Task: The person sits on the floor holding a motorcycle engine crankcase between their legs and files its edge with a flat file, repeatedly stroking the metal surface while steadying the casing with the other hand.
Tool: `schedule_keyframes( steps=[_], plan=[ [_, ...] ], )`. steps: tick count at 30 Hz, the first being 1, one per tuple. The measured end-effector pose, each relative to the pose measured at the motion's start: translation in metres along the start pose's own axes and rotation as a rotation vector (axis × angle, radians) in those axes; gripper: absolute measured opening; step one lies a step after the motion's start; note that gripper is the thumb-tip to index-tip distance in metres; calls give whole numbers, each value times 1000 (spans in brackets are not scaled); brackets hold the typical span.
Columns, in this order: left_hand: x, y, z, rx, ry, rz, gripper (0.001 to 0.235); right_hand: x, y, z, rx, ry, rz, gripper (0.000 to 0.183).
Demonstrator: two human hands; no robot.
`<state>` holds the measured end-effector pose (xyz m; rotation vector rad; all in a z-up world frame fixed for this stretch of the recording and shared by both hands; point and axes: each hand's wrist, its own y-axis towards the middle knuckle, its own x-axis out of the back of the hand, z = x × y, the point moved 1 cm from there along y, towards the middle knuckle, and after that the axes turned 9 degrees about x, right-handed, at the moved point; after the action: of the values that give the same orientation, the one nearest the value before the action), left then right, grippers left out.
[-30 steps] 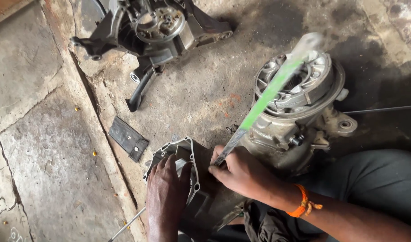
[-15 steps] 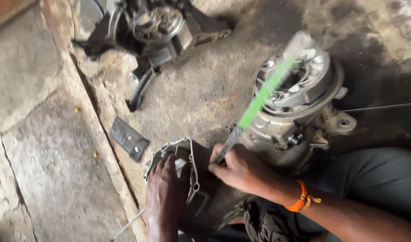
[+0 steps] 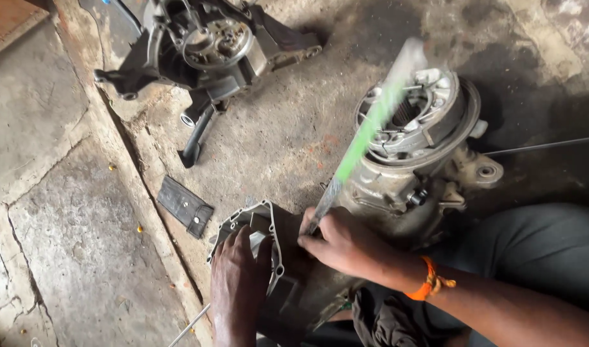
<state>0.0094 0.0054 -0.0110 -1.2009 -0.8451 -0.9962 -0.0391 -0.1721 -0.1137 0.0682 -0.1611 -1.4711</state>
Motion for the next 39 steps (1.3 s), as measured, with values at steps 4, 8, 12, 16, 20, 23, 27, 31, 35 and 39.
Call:
schedule_keyframes(
  steps=[4, 8, 12, 16, 20, 23, 27, 31, 35, 39],
  plan=[
    [0, 2, 0, 28, -72, 1, 55, -16, -7, -15, -342, 516, 224, 14],
    [3, -1, -2, 35, -34, 22, 54, -13, -3, -10, -116, 72, 121, 18],
    [2, -2, 2, 18, -89, -31, 52, -18, -6, -14, -296, 704, 117, 16],
    [1, -2, 7, -33, -17, -17, 54, 5, 10, 20, -515, 35, 313, 11],
    [0, 0, 3, 10, -68, -12, 51, -15, -7, -4, -336, 516, 113, 16],
    [2, -3, 4, 26, -43, 11, 52, -21, -7, -4, -341, 371, 8, 18],
    [-3, -1, 8, 30, -51, -15, 54, -2, -4, 27, -357, 638, 106, 16],
    [-1, -1, 6, -57, -38, -93, 53, -6, 5, 1, -317, 120, 119, 15],
    [5, -1, 2, 51, -18, 34, 55, -17, -6, -5, -329, 659, 56, 17],
    [-3, -3, 9, -23, -47, -37, 57, -20, -10, -12, -271, 587, 3, 16]
  ],
)
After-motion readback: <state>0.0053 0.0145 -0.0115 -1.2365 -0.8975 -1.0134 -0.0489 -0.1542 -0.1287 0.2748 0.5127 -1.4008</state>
